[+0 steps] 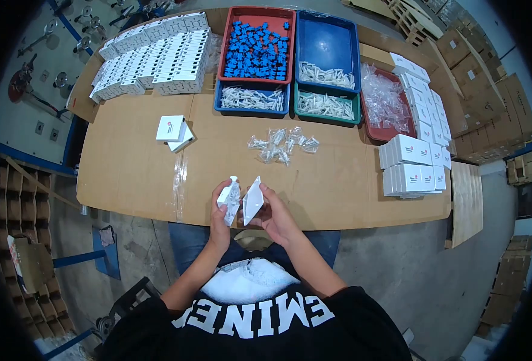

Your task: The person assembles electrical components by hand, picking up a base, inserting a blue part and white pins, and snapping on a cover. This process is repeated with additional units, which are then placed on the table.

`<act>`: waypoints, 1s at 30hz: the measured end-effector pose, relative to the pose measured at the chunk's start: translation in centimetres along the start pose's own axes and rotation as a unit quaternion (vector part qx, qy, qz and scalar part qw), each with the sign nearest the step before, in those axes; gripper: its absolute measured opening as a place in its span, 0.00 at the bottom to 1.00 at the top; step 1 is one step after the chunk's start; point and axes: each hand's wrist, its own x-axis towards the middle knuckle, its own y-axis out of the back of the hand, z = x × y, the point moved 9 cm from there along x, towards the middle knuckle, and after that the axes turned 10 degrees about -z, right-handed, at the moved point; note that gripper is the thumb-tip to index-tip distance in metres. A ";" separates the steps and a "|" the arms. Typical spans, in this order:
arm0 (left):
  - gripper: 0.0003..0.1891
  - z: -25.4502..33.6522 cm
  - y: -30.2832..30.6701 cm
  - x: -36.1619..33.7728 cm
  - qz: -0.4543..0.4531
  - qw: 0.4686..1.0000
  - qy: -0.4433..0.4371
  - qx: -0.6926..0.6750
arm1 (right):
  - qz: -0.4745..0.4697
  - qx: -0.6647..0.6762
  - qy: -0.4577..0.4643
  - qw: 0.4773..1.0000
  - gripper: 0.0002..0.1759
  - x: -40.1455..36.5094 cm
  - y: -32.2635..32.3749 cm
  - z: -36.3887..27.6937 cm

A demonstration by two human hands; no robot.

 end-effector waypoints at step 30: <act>0.35 -0.9 -0.2 0.2 0.006 0.965 0.225 -0.138 | -0.068 -0.607 0.298 0.734 0.49 -2.5 -5.4 -5.4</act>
